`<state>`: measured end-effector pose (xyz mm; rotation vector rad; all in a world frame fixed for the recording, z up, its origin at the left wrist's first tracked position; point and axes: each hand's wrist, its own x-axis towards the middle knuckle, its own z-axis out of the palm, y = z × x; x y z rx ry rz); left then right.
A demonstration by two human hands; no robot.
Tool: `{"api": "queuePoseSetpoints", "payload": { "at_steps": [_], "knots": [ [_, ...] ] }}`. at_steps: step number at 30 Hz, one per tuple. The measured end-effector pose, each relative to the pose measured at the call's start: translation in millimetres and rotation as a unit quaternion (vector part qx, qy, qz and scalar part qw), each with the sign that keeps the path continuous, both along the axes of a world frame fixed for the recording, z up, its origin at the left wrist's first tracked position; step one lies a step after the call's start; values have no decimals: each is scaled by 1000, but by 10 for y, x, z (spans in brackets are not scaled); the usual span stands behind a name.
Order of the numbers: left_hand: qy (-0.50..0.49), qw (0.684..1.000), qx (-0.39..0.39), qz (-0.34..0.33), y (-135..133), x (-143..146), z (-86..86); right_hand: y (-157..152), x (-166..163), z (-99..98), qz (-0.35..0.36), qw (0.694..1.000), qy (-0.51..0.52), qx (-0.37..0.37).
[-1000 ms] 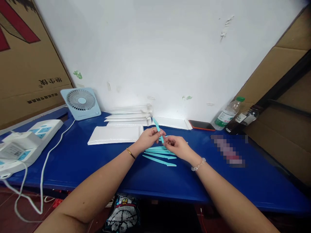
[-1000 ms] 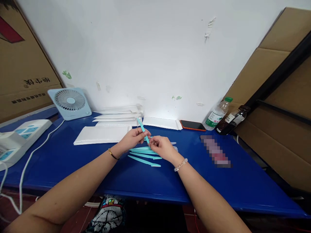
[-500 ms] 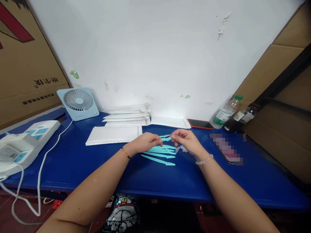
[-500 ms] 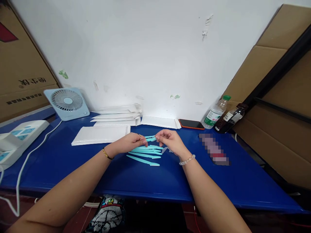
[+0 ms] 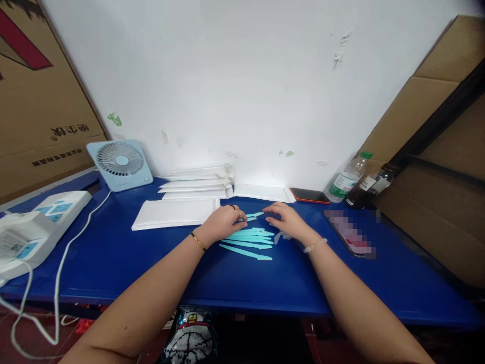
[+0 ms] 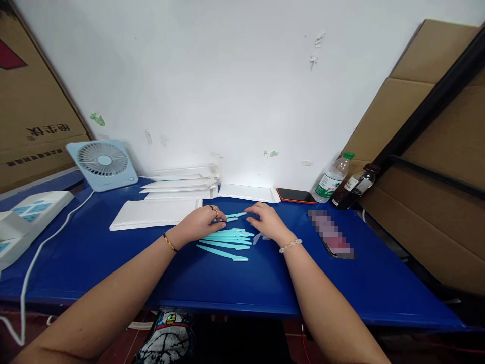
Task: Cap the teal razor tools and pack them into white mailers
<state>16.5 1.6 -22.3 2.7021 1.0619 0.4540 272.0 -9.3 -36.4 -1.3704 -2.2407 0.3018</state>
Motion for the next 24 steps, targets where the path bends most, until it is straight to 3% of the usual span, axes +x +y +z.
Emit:
{"api": "queuePoseSetpoints", "payload": {
  "at_steps": [5,11,19,24],
  "knots": [
    [1,997,45,55,80,-20,-85,134,-203,-23,12,994,-106,26],
    [21,994,55,97,172,9,-158,132,-230,-39,23,991,-130,31],
    [8,996,33,85,203,47,-140,92,-249,-23,21,998,-26,-44],
    [-15,993,31,116,219,-32,-57,89,49,35,-9,991,72,-110]
  ]
}}
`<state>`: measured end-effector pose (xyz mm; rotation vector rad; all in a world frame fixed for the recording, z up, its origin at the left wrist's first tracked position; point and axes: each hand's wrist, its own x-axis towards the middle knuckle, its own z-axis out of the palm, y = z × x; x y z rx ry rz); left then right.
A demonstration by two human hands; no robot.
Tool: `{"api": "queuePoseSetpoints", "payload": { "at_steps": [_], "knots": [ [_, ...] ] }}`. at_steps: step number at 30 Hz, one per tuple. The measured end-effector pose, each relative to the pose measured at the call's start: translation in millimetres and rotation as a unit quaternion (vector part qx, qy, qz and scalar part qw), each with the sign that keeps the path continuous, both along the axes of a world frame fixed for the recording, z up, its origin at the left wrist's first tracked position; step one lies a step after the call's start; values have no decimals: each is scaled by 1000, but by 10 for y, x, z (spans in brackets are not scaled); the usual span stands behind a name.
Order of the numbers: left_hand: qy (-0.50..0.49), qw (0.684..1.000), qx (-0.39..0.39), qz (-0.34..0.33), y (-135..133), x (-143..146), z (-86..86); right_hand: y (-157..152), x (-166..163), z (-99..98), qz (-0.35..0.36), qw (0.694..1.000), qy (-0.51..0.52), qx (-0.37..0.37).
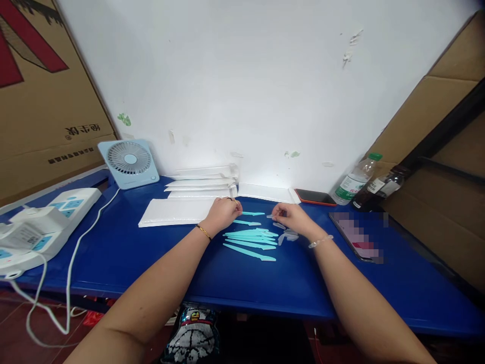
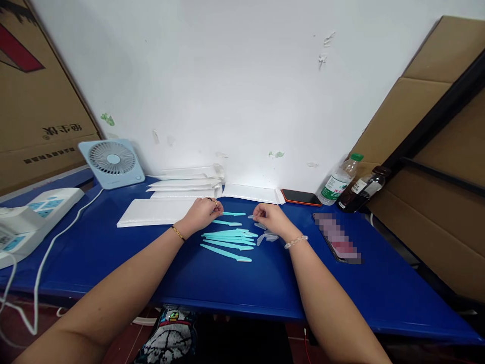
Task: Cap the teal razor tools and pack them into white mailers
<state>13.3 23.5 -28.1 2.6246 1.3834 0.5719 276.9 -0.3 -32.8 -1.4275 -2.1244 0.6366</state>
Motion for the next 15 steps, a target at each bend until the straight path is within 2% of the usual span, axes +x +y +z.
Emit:
{"api": "queuePoseSetpoints", "payload": {
  "at_steps": [3,6,9,15],
  "knots": [
    [-25,999,-36,-10,7,-2,-1,-10,196,11,3,999,-16,-35],
    [-41,999,-23,-17,0,21,-32,-40,227,18,-3,998,-59,4],
    [-30,999,-5,-31,-12,19,-46,-85,100,37,-2,995,-70,64],
    [56,995,-32,-71,-43,9,-30,-160,-204,36,31,994,-60,86]
  ]
}}
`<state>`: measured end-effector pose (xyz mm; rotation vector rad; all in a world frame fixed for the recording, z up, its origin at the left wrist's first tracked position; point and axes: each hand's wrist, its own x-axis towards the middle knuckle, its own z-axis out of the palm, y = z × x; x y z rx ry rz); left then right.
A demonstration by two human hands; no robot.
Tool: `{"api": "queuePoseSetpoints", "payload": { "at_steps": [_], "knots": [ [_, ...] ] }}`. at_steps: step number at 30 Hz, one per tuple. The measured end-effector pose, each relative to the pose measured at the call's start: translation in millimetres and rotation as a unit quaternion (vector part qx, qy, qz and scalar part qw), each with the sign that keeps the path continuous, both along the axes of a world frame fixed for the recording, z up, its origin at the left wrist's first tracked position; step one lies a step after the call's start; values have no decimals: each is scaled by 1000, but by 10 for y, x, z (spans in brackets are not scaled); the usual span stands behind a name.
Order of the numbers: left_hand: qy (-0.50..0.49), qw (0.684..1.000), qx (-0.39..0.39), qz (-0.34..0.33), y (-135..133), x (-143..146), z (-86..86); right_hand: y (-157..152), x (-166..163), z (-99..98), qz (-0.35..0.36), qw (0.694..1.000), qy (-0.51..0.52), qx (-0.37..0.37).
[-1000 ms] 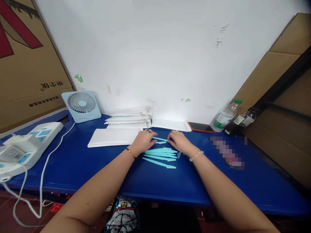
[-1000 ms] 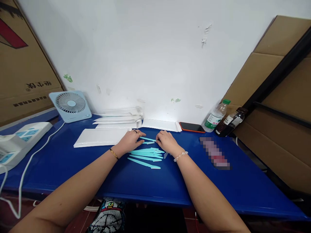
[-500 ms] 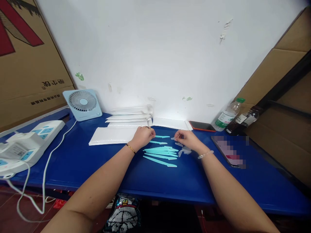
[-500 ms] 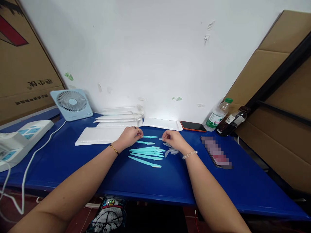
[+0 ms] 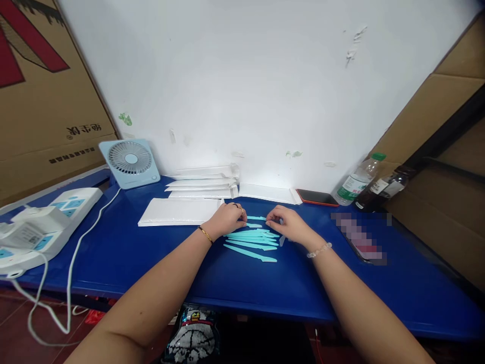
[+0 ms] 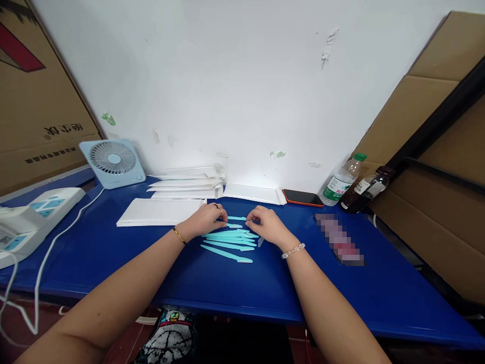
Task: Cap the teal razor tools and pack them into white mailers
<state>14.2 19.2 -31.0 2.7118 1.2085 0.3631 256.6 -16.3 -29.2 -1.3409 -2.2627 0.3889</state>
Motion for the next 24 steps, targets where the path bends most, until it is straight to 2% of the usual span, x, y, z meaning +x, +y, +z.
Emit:
{"api": "queuePoseSetpoints", "payload": {
  "at_steps": [8,12,16,20,24],
  "knots": [
    [-51,998,-46,-13,-76,86,67,-48,-154,15,29,997,48,-50],
    [-71,997,-43,7,-115,83,112,-23,60,64,6,995,71,-75],
    [-88,991,-101,-13,-145,100,86,20,327,69,-38,994,46,-95],
    [-74,993,-80,-33,-185,135,75,46,462,106,-66,995,1,-69],
    [-69,993,-66,-65,-202,96,53,18,563,170,-72,997,31,-18]
  ]
}}
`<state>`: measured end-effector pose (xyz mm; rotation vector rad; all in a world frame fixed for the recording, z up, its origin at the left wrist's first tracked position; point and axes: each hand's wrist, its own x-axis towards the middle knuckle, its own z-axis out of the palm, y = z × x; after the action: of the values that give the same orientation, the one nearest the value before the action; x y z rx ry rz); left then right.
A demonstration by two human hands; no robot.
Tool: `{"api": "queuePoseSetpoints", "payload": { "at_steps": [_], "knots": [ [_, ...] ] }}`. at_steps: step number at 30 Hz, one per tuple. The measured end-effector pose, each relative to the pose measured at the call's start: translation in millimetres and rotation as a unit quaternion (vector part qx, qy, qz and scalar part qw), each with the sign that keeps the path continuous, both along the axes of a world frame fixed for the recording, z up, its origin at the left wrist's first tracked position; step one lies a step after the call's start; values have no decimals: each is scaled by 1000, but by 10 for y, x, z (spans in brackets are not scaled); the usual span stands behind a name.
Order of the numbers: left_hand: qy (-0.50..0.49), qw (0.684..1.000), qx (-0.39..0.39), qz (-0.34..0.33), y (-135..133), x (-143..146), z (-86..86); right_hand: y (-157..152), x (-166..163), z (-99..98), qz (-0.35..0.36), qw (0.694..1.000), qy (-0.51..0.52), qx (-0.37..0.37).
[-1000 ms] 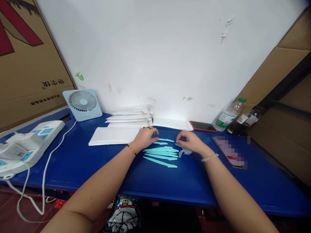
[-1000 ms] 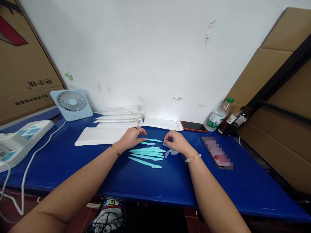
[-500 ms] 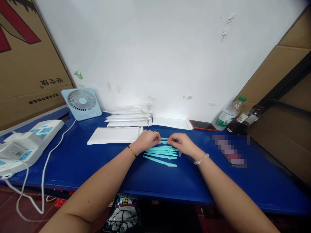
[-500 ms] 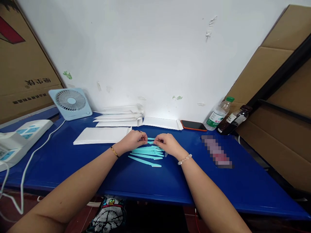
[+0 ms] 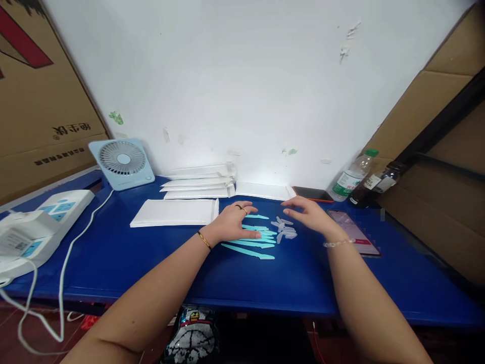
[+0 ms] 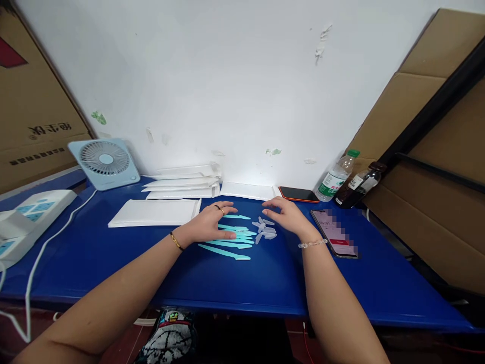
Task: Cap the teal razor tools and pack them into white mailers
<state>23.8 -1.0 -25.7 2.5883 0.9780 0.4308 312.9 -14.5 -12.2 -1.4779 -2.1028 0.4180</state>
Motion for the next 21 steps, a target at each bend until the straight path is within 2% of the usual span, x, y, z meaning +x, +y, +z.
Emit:
{"api": "queuePoseSetpoints", "payload": {
  "at_steps": [2,4,8,11,16,21],
  "knots": [
    [43,998,-11,-36,6,-32,-47,-55,35,-8,18,1000,1,-5],
    [91,993,-27,-67,16,-51,-107,-139,29,-59,40,998,-27,-39],
    [143,987,-49,-55,27,-36,-177,-302,-105,-242,80,985,-115,-105],
    [155,986,-47,-35,53,-1,-185,-293,-188,-383,65,982,-160,-81],
    [135,991,-12,-17,207,70,-253,-4,-68,-561,-18,986,-164,-35],
    [114,993,9,-6,365,131,-270,162,54,-580,-40,992,-113,27]
  ]
}}
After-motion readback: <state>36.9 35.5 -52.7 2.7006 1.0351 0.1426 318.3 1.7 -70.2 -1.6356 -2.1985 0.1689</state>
